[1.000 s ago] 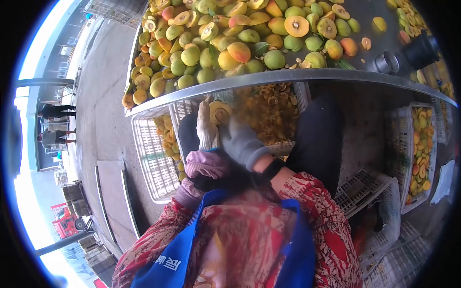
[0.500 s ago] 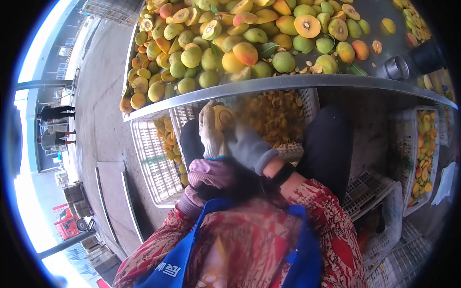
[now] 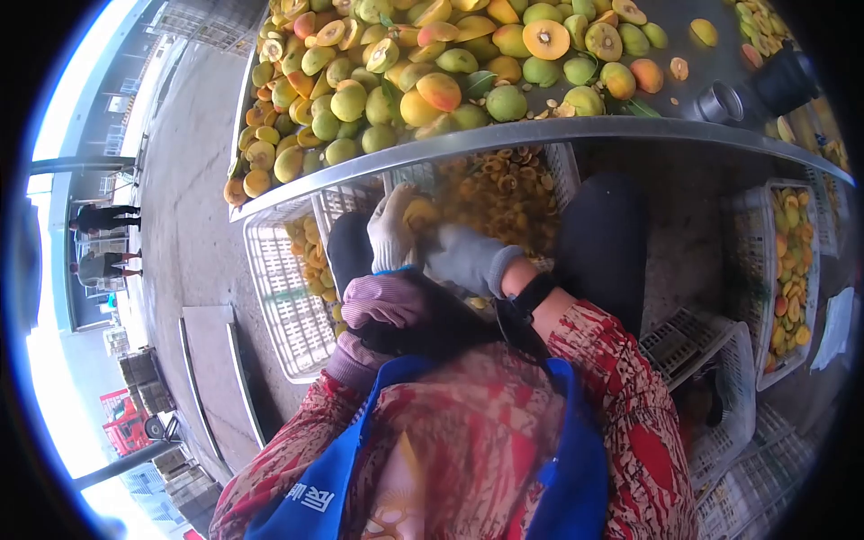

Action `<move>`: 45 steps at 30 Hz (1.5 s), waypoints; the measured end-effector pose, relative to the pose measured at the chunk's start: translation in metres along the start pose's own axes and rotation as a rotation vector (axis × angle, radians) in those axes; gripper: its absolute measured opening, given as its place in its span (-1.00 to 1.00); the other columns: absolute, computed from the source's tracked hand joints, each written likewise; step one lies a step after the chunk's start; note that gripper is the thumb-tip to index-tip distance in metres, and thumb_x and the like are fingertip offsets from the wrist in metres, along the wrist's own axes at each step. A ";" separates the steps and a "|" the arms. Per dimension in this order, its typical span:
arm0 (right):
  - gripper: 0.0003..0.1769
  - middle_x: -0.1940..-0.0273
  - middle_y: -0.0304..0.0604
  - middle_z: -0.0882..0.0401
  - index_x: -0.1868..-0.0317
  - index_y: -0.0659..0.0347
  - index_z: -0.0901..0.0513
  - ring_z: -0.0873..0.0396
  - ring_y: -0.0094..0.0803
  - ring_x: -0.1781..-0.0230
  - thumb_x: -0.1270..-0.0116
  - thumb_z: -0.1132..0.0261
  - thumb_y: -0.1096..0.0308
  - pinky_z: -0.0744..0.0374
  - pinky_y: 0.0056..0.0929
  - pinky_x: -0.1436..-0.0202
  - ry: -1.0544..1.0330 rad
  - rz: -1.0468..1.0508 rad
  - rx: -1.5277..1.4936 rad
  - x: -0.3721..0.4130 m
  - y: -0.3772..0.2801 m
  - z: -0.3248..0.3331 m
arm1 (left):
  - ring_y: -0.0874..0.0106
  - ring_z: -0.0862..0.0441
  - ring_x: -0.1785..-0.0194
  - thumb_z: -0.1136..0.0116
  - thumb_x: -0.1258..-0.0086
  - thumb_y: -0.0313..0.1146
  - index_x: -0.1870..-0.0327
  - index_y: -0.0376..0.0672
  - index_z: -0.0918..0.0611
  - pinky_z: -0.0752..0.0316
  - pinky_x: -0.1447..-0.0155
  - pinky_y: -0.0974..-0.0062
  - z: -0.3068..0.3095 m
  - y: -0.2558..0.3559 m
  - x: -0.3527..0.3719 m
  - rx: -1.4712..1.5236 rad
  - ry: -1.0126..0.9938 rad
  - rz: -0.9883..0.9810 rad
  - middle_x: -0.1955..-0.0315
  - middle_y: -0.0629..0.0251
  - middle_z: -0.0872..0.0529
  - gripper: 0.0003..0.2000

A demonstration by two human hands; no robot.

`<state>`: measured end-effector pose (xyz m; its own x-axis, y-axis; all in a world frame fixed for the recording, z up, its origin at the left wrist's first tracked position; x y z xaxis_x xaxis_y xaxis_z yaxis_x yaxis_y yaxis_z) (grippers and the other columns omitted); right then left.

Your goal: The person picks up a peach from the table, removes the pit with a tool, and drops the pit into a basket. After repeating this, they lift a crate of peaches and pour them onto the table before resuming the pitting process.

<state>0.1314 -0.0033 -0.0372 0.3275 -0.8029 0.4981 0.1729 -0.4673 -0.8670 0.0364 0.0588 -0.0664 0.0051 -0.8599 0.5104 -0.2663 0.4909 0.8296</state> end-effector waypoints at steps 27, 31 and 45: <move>-0.76 0.56 -0.27 -0.52 0.21 0.23 -0.55 -0.49 -0.40 0.66 -0.35 -0.18 0.20 -0.45 -0.44 0.58 0.102 -0.128 -0.147 0.012 0.029 -0.023 | 0.55 -0.56 0.48 -0.21 -0.32 -0.21 0.11 -0.32 -0.61 -0.46 0.39 0.62 -0.003 0.005 0.014 -0.121 -0.336 -0.038 0.44 0.29 -0.67 -0.68; -0.59 0.17 0.23 -0.61 0.12 0.35 -0.55 -0.57 0.11 0.05 -0.26 -0.24 0.11 -0.52 -0.15 0.00 0.306 -0.012 0.519 -0.003 0.025 -0.003 | 0.51 -0.60 0.40 -0.25 -0.30 -0.20 0.16 -0.33 -0.63 -0.50 0.31 0.59 0.014 -0.022 -0.022 -0.114 -0.120 -0.040 0.38 0.26 -0.69 -0.67; -0.68 0.10 0.17 -0.63 -0.05 0.23 -0.43 -0.61 0.04 0.04 -0.30 -0.10 0.37 -0.55 -0.11 -0.01 0.409 -0.137 0.922 -0.017 0.014 -0.001 | 0.47 -0.60 0.35 -0.29 -0.27 -0.13 0.22 -0.26 -0.63 -0.52 0.29 0.55 0.024 -0.062 -0.032 -0.121 0.008 0.003 0.39 0.22 -0.67 -0.67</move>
<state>0.1269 0.0030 -0.0575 -0.0618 -0.9099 0.4102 0.8903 -0.2360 -0.3894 0.0292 0.0522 -0.1394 0.0121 -0.8573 0.5147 -0.1478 0.5076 0.8488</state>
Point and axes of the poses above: each hand's wrist, its own x-axis away from the middle knuckle, its own z-axis out of the back of the hand, y = z × x, the point moved 7 cm from there along -x, towards the middle knuckle
